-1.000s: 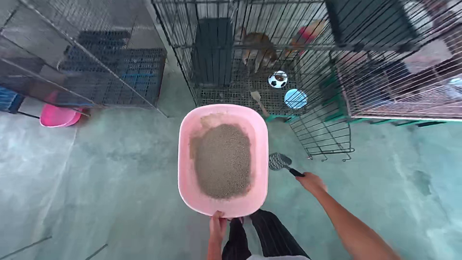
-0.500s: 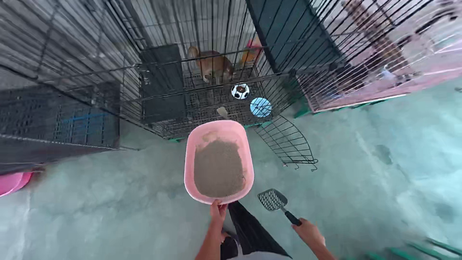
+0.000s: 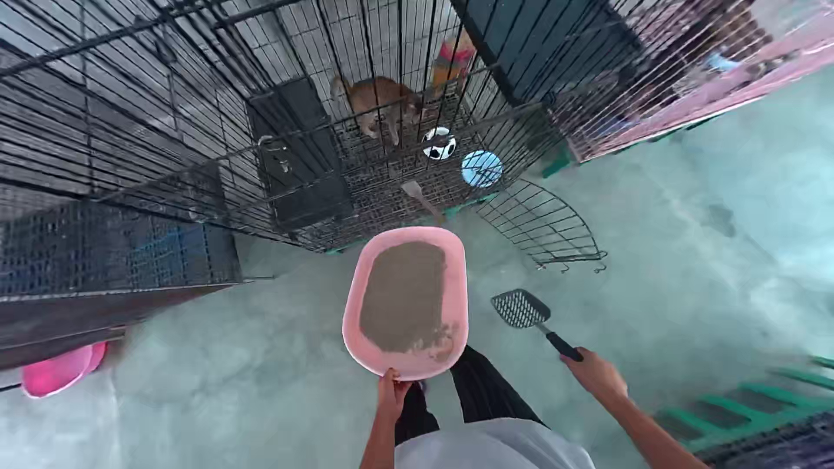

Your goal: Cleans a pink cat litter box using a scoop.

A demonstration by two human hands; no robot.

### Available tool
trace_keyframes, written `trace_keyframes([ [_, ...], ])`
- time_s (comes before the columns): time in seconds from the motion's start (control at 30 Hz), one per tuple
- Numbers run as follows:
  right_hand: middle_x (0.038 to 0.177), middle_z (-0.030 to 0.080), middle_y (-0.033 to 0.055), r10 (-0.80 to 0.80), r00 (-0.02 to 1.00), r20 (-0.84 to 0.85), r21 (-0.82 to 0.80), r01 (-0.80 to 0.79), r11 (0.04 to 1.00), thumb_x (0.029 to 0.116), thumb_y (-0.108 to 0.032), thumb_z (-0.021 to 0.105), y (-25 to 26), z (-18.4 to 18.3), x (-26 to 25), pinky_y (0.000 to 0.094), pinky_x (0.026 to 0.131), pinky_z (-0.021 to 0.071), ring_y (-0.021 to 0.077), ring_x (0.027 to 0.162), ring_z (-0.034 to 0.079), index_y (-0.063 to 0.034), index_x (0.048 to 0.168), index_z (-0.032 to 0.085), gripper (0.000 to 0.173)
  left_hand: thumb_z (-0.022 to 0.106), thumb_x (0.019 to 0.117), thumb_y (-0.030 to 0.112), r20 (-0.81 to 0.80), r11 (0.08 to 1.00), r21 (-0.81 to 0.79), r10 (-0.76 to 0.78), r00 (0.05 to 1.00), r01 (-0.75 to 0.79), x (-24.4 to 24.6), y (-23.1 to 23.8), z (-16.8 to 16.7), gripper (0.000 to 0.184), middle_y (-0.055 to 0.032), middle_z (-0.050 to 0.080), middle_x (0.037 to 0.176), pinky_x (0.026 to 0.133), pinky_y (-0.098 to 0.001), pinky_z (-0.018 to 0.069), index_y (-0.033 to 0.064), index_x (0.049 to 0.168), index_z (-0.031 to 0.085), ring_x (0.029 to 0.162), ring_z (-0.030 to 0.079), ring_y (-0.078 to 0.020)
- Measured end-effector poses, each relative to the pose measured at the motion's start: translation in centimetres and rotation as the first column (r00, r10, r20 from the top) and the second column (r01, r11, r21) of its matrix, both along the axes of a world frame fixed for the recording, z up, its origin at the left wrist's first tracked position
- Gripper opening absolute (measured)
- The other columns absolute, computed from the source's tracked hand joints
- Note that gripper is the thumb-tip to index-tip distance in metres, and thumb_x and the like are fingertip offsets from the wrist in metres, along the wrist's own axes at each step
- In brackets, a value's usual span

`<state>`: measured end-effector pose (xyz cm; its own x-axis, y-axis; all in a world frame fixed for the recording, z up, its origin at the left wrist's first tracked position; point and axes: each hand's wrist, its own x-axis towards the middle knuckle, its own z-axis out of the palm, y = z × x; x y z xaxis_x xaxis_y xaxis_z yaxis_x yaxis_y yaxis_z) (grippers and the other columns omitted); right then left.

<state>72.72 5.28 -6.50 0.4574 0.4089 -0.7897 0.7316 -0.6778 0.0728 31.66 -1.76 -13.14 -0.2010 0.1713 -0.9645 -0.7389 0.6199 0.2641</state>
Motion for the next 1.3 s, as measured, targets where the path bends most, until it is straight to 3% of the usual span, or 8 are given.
trace_keyframes([
  [0.13,0.118,0.069,0.0303,-0.132,0.991,-0.037,0.193,0.136,0.972,0.1010,-0.034,0.068,-3.5,4.7,-3.8,0.0709,0.096,0.0455,0.0506,0.115,0.064,-0.0051,0.130,0.068,0.041,0.039,0.1008,0.001,0.099,0.999,0.020,-0.051,0.994,0.050,-1.3,-6.6,1.2,0.022,-0.0163,0.062,0.095,0.068,-0.0365,0.0585,-0.0003,0.122,0.046,0.075,0.066,-0.0220],
  [0.4,0.112,0.068,0.0331,-0.047,0.996,-0.070,0.522,0.076,0.850,0.1021,-0.028,0.068,-1.0,13.7,-8.9,0.0725,0.091,0.0446,0.0527,0.107,0.064,-0.0043,0.134,0.065,0.040,0.045,0.0982,-0.004,0.019,0.984,0.104,-0.148,0.989,0.145,-2.1,-8.5,2.5,0.034,-0.0190,0.059,0.097,0.065,-0.0378,0.0578,-0.0016,0.132,0.042,0.074,0.064,-0.0241],
  [0.53,0.121,0.068,0.0268,0.217,0.964,-0.151,0.308,-0.163,0.937,0.1028,-0.034,0.066,1.2,15.2,-9.8,0.0691,0.097,0.0456,0.0472,0.116,0.063,-0.0084,0.134,0.066,0.040,0.046,0.0967,-0.006,-0.096,0.978,0.118,-0.160,0.982,0.171,-1.2,-10.1,3.7,0.037,-0.0189,0.060,0.094,0.062,-0.0368,0.0576,-0.0027,0.133,0.043,0.071,0.064,-0.0231],
  [0.67,0.124,0.068,0.0238,0.368,0.925,-0.093,0.137,-0.354,0.925,0.1029,-0.039,0.062,2.2,13.7,-7.9,0.0665,0.095,0.0480,0.0435,0.119,0.063,-0.0080,0.127,0.068,0.040,0.046,0.0927,-0.012,-0.189,0.959,0.213,-0.147,0.971,0.187,0.4,-11.3,5.1,0.040,-0.0159,0.059,0.091,0.061,-0.0334,0.0566,-0.0034,0.132,0.042,0.068,0.063,-0.0191],
  [1.0,0.121,0.069,0.0270,0.425,0.902,-0.071,0.410,-0.362,0.837,0.1042,-0.037,0.062,1.3,21.7,-1.8,0.0686,0.094,0.0468,0.0480,0.115,0.064,-0.0102,0.135,0.065,0.041,0.053,0.0774,-0.015,-0.438,0.854,0.441,-0.064,0.897,0.276,2.5,-15.0,11.4,0.052,-0.0084,0.063,0.097,0.070,-0.0259,0.0570,-0.0066,0.128,0.042,0.080,0.065,-0.0078],
  [1.1,0.126,0.068,0.0259,0.456,0.883,-0.112,0.515,-0.341,0.786,0.1041,-0.038,0.062,2.4,20.0,-2.5,0.0688,0.098,0.0453,0.0473,0.119,0.063,-0.0126,0.141,0.062,0.045,0.052,0.0772,-0.013,-0.474,0.844,0.482,0.026,0.880,0.235,1.7,-13.4,12.0,0.045,-0.0043,0.064,0.089,0.067,-0.0249,0.0576,-0.0040,0.121,0.045,0.074,0.066,-0.0063],
  [1.2,0.130,0.067,0.0249,0.494,0.853,-0.170,0.581,-0.318,0.750,0.1033,-0.038,0.063,3.6,15.5,-3.6,0.0674,0.103,0.0442,0.0458,0.122,0.062,-0.0129,0.144,0.060,0.048,0.044,0.0895,-0.009,-0.380,0.887,0.451,0.096,0.920,0.094,1.9,-11.6,12.0,0.034,-0.0072,0.062,0.086,0.063,-0.0274,0.0581,-0.0013,0.123,0.043,0.069,0.065,-0.0106],
  [1.3,0.127,0.068,0.0245,0.514,0.825,-0.234,0.591,-0.299,0.749,0.1025,-0.036,0.065,3.4,12.6,-4.9,0.0674,0.102,0.0447,0.0456,0.120,0.063,-0.0129,0.144,0.061,0.047,0.043,0.0920,-0.006,-0.319,0.901,0.434,0.160,0.934,-0.007,2.8,-11.4,10.5,0.032,-0.0094,0.062,0.084,0.060,-0.0294,0.0588,0.0009,0.123,0.042,0.066,0.066,-0.0141],
])
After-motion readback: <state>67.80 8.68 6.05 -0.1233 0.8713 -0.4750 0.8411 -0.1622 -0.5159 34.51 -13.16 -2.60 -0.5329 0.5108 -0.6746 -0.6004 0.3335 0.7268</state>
